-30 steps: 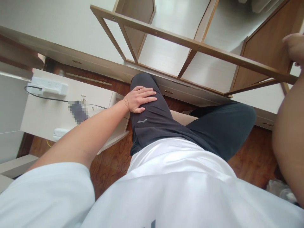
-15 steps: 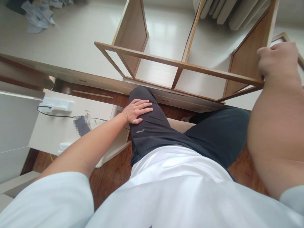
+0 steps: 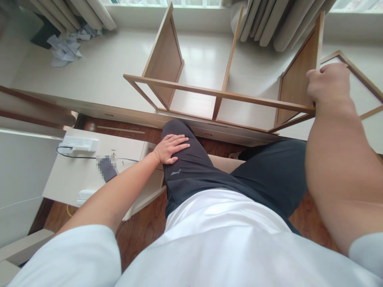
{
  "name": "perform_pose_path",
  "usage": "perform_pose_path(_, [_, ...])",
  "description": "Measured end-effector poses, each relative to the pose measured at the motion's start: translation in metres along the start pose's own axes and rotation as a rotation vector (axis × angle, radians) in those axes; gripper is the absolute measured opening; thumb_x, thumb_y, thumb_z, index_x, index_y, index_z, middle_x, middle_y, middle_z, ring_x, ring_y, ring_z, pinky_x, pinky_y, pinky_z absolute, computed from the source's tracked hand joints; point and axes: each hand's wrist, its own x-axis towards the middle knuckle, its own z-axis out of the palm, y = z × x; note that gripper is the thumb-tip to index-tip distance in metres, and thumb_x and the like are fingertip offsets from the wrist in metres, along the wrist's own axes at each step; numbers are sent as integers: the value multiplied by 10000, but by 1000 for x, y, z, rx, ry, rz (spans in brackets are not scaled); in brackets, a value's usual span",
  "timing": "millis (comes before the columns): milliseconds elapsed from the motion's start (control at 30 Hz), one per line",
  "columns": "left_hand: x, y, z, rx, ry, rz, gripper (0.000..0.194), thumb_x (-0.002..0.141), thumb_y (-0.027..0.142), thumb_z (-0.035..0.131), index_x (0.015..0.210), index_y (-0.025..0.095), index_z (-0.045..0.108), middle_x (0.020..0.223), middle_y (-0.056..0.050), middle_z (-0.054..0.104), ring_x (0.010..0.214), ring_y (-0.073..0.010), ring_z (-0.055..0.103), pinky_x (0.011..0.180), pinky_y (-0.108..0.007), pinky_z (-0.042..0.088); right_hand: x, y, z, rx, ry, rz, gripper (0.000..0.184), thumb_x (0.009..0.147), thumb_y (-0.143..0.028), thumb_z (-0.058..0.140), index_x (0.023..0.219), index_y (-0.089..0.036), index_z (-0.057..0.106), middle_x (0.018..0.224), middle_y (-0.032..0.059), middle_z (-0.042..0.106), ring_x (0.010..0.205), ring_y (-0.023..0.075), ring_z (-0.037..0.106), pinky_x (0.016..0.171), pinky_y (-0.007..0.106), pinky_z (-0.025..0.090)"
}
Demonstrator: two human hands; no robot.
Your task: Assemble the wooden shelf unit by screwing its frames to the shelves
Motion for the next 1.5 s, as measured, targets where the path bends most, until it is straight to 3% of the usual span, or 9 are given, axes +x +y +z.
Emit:
perform_pose_path(200, [-1,1,-2,20,1,9,792,931,690,249,1500,215,528,1549,-144,515,1466,-319,416,1166,-465,215,14,11,11,-18,23,-56,816,1008,-712,309,1120,-10,708,1094,277,689,1029,233,652,725,391,342])
perform_pose_path(367, [-2,2,-2,30,4,9,793,934,687,239,1500,214,529,1549,-140,516,1470,-314,414,1170,-463,218,15,13,9,19,17,-47,898,963,-768,270,1106,3,710,1073,277,683,1010,209,651,707,375,342])
perform_pose_path(467, [-3,1,-1,32,7,11,800,937,687,224,1497,206,534,1548,-141,517,1473,-311,410,1172,-465,220,12,11,4,86,22,-18,813,1007,-689,350,1101,31,715,1017,272,681,903,183,632,673,375,333])
perform_pose_path(633, [-5,1,0,-2,-33,-39,817,915,718,249,1496,222,539,1553,-135,513,1468,-321,413,1174,-470,228,16,11,2,158,17,57,439,980,-367,521,1104,-15,752,900,185,666,666,102,440,648,373,332])
perform_pose_path(867, [-9,5,0,-4,31,-99,755,929,649,284,1488,214,546,1556,-122,511,1466,-313,418,1193,-478,237,22,17,6,124,7,58,352,921,-333,495,1015,-108,749,814,116,578,605,113,277,642,387,321])
perform_pose_path(1033, [-27,12,19,49,343,-597,581,986,446,298,1409,187,602,1496,-121,562,1412,-267,478,1155,-444,348,18,14,4,84,-31,105,296,907,-357,493,967,-177,720,822,119,591,585,140,315,653,382,352])
perform_pose_path(1167, [-65,36,49,13,654,-1088,461,992,339,299,1149,144,687,1151,-144,709,1123,-235,645,1023,-385,482,15,8,2,76,-68,119,309,903,-360,486,993,-190,728,849,145,638,574,163,338,647,386,367])
perform_pose_path(1333, [-129,80,65,46,605,-1625,338,966,299,397,1081,167,686,1115,-106,722,1039,-208,660,963,-307,497,13,7,-2,89,-89,114,358,901,-315,480,1047,-150,762,931,211,686,573,175,337,627,399,357])
perform_pose_path(1500, [-164,82,35,177,614,-1863,332,963,364,475,1108,171,703,930,-103,720,914,-246,666,863,-346,499,12,8,-1,98,-85,115,385,897,-323,489,1101,-156,769,992,221,704,548,171,317,622,409,347])
